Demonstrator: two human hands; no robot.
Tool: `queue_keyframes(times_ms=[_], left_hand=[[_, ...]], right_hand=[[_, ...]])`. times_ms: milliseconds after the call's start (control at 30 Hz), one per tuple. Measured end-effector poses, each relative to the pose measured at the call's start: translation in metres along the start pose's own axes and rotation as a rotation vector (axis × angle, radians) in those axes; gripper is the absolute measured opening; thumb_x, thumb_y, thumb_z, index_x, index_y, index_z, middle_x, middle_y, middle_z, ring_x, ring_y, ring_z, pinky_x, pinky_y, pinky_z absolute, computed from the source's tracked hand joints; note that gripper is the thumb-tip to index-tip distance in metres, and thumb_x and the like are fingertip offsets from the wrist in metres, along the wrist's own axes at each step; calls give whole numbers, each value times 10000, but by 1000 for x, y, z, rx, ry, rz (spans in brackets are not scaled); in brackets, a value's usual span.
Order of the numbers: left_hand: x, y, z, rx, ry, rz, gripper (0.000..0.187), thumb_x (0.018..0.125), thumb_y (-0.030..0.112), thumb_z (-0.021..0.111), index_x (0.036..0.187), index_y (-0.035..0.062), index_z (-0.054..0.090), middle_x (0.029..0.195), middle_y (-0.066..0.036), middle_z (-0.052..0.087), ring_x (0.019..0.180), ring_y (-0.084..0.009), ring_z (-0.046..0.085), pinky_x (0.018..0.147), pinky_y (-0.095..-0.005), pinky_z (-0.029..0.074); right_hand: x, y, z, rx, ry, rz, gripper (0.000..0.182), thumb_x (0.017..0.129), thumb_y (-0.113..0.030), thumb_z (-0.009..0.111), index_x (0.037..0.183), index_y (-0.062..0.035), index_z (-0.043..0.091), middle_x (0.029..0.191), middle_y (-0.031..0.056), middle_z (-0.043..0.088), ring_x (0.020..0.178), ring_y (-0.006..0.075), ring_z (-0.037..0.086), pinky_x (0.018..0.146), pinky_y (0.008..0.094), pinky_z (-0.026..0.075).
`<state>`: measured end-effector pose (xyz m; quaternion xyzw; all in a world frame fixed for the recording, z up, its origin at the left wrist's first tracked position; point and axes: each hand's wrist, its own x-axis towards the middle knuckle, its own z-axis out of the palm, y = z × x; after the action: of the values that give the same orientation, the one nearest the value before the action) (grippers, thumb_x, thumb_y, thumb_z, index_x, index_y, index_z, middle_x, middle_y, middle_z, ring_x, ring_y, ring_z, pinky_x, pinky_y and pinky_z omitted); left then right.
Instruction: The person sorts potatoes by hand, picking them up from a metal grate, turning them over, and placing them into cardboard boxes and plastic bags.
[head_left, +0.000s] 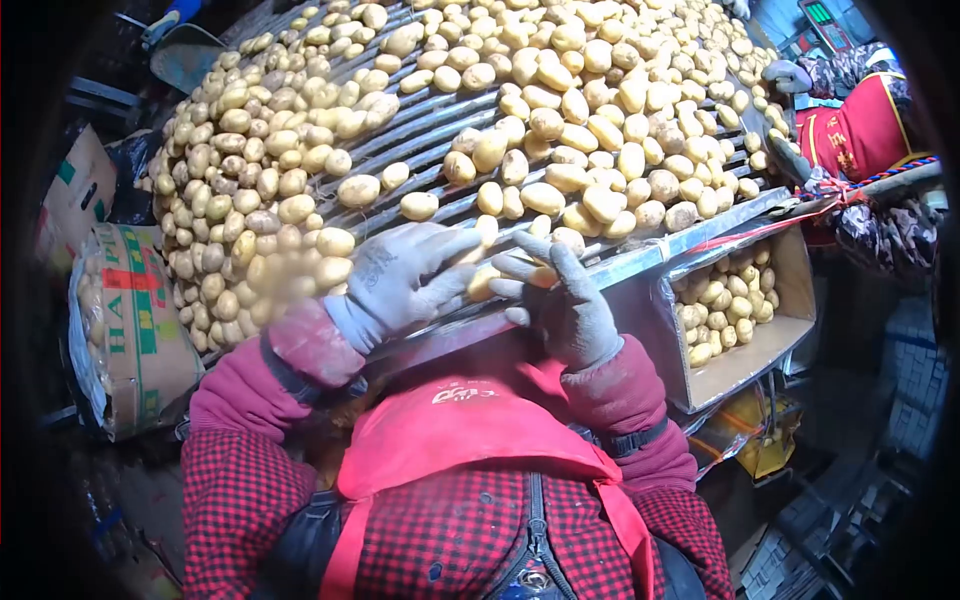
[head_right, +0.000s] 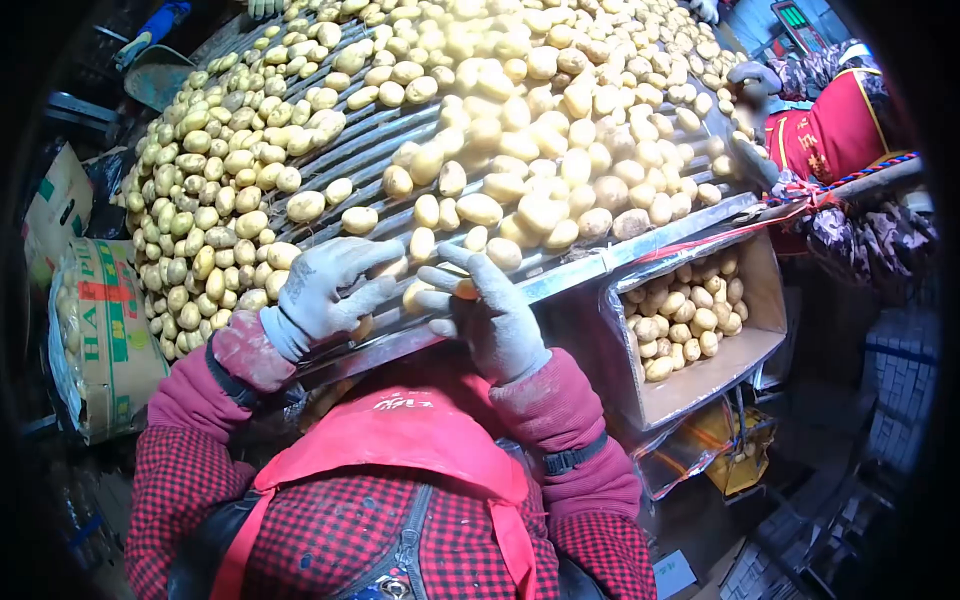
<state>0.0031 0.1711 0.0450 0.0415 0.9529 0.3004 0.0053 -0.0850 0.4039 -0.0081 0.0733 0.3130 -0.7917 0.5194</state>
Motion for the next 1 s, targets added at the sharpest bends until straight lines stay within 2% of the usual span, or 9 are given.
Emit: queue_keyframes(times_ms=[100, 200, 267, 467, 600, 633, 800, 900, 1000], left_hand=[[31, 23, -17, -175, -5, 231, 488, 949, 300, 761, 1357, 48, 668, 1154, -183, 739, 1062, -342, 726, 920, -407, 560], [68, -6, -4, -97, -11, 30, 514, 952, 297, 728, 1423, 119, 628, 1211, -187, 710, 1099, -361, 695, 935, -437, 547], [105, -53, 25, 168, 42, 128, 523, 959, 296, 694, 1450, 150, 591, 1239, -193, 682, 1118, -389, 661, 950, -477, 530], [165, -42, 43, 531, -270, -16, 413, 922, 223, 674, 1322, 139, 620, 1175, -184, 668, 945, -393, 700, 858, -501, 561], [172, -35, 27, 577, -496, 24, 499, 783, 181, 832, 1252, 143, 666, 1263, -169, 666, 1199, -324, 660, 936, -482, 543], [170, -33, 27, 519, -504, -5, 289, 863, 206, 722, 1131, 114, 662, 1148, -146, 679, 973, -295, 682, 764, -435, 546], [159, -58, 34, 577, -238, 327, 224, 908, 188, 655, 1096, 80, 708, 973, -139, 722, 867, -247, 714, 732, -385, 568], [154, -7, 20, -33, -252, -77, 442, 860, 134, 726, 1296, 72, 691, 1068, -110, 725, 922, -223, 700, 784, -376, 570], [161, -14, 40, -721, -311, -249, 514, 868, 91, 723, 1375, 54, 645, 1071, -28, 699, 904, -147, 676, 765, -321, 572]], right_hand=[[0, 3, -1, 33, 22, -6, 519, 1089, -462, 517, 1505, -152, 532, 1440, 109, 593, 1164, 204, 656, 745, 294, 539], [-6, -3, -8, 108, -2, -25, 517, 1082, -461, 520, 1503, -163, 544, 1445, 106, 597, 1122, 183, 680, 735, 279, 529], [-7, -7, -16, 87, 7, -63, 521, 1069, -460, 543, 1505, -175, 551, 1424, 109, 618, 1096, 175, 696, 715, 264, 511], [-29, -3, -36, 72, 76, -110, 550, 1077, -472, 541, 1503, -123, 532, 1328, 122, 674, 1111, 234, 703, 739, 302, 545], [-46, 1, -44, 97, 123, -141, 476, 1055, -476, 588, 1363, -115, 629, 1230, 116, 707, 1058, 242, 714, 734, 314, 535], [-53, -1, -40, 93, 164, -146, 433, 1052, -463, 600, 1287, -104, 652, 1178, 97, 720, 1035, 234, 717, 735, 307, 533], [-72, 3, -51, -54, 120, -277, 363, 1036, -418, 626, 1219, -107, 664, 1135, 55, 726, 1007, 202, 725, 750, 299, 536], [-86, 5, -58, 13, 117, -244, 329, 1041, -388, 623, 1208, -109, 675, 1158, 56, 727, 1053, 200, 719, 796, 319, 547], [-104, 21, -78, -28, 92, -221, 374, 1017, -409, 655, 1232, -105, 684, 1185, 71, 726, 1056, 210, 717, 830, 341, 551]])
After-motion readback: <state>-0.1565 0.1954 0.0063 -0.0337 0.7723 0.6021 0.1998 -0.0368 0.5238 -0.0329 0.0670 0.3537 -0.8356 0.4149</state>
